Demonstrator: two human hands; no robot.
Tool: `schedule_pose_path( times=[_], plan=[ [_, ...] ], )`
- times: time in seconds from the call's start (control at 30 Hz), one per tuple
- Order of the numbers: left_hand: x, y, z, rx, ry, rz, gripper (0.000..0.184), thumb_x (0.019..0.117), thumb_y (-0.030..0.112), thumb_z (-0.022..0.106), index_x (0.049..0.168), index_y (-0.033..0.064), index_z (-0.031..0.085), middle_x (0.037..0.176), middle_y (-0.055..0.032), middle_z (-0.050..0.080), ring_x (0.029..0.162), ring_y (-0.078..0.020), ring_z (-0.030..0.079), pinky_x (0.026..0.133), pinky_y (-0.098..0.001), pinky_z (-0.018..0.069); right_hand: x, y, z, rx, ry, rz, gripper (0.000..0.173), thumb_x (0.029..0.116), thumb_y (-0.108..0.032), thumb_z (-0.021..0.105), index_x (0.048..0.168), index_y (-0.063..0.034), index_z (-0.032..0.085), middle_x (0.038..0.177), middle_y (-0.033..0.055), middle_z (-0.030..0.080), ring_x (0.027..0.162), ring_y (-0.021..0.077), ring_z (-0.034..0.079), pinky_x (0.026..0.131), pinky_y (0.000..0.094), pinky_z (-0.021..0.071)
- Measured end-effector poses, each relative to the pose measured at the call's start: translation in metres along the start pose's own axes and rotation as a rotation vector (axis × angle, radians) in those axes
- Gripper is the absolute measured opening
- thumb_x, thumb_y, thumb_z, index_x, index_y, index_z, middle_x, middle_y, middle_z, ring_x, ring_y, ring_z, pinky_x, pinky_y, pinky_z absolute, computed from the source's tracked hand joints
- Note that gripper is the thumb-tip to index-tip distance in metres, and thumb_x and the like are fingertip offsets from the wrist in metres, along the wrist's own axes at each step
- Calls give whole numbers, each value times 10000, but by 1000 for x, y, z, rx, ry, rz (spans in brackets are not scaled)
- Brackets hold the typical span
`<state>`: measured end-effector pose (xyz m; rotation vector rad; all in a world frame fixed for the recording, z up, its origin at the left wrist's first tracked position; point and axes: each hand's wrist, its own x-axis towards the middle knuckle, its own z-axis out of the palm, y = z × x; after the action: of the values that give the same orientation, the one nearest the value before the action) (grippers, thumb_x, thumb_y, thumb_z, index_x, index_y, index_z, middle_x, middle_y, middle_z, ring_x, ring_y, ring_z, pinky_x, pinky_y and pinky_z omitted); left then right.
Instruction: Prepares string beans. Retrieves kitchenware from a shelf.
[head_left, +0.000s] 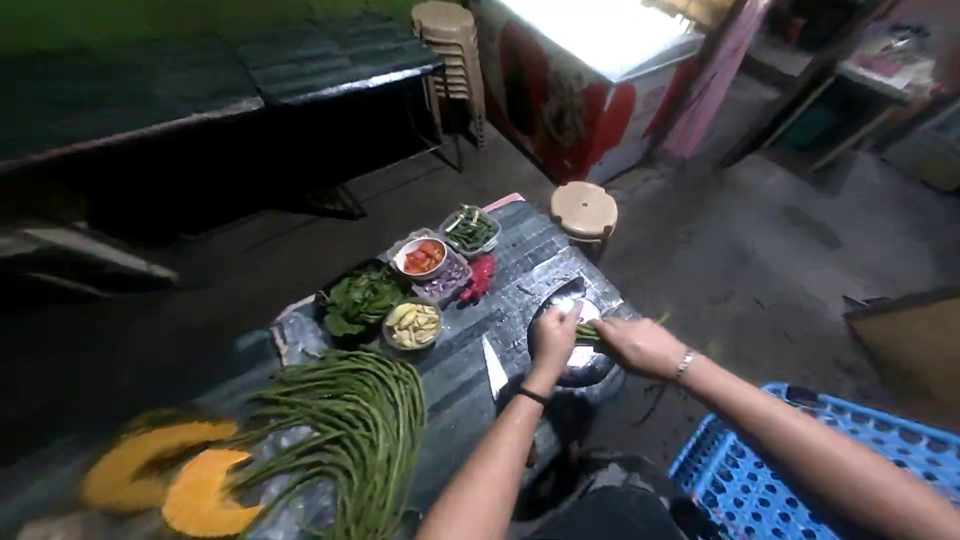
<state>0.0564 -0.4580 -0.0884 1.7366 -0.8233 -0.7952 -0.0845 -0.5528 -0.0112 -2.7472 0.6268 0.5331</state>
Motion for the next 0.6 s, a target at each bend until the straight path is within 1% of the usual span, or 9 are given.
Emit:
schedule_pose_path(
  times=[0.07,0.13,0.23,0.3,0.4,0.47,0.53,0.57,0.6],
  plan=[
    [-2,-48,8,155,9,-178,431,1075,374,527,1076,-28,684,975,-220,682,878,-344,677,824,-545,553,43,28,54,61,-170,0,407,1074,-266,491,1441,-95,522,1256,199,658,1029,411,691,863,614,545],
    [-23,-93,-2,382,68,-351,513,1044,440,556,1288,-4,640,1271,-235,643,1174,-374,637,1034,-551,498,78,47,95,103,-252,33,435,1074,-238,470,1487,-99,474,1355,208,615,1083,432,676,909,633,531],
    [-80,-133,-8,630,106,-687,838,874,628,704,1421,21,517,1451,-239,518,1323,-408,532,1076,-569,458,106,59,133,123,-255,61,450,1054,-186,493,1493,-95,459,1404,200,580,1168,420,646,924,612,543],
    [-107,-147,4,580,142,-802,880,814,480,831,1464,24,452,1462,-236,508,1315,-393,549,1065,-541,489,111,65,153,120,-187,12,427,1043,-131,496,1468,-81,486,1389,199,580,1233,402,610,937,576,550],
    [-113,-146,8,382,228,-903,638,860,161,758,1422,6,499,1328,-225,604,1196,-340,626,1023,-502,519,114,73,169,92,-102,-63,460,1021,-73,497,1481,-88,494,1346,201,598,1255,384,584,996,531,515],
    [-117,-136,2,232,267,-959,463,935,129,649,1380,26,574,1131,-197,687,955,-292,690,856,-484,567,111,75,176,65,-65,-96,468,1018,-82,497,1485,-110,500,1357,187,598,1280,374,563,1039,531,477],
    [-117,-124,-1,137,290,-947,373,1006,131,535,1363,32,575,956,-162,672,711,-233,673,662,-424,589,112,75,180,51,-40,-106,453,1040,-147,492,1493,-121,493,1462,158,543,1388,352,483,1112,558,402],
    [-112,-113,1,144,278,-925,360,1023,141,507,1358,29,573,930,-154,665,683,-223,666,639,-414,590,113,76,181,46,-27,-114,443,1053,-195,490,1489,-116,494,1493,152,520,1421,344,453,1131,578,374],
    [-104,-102,6,203,236,-899,358,1033,167,506,1355,31,583,959,-155,675,732,-229,679,683,-422,594,114,77,182,46,-19,-124,441,1067,-253,487,1482,-108,499,1499,151,516,1425,341,450,1133,587,370]
  ],
)
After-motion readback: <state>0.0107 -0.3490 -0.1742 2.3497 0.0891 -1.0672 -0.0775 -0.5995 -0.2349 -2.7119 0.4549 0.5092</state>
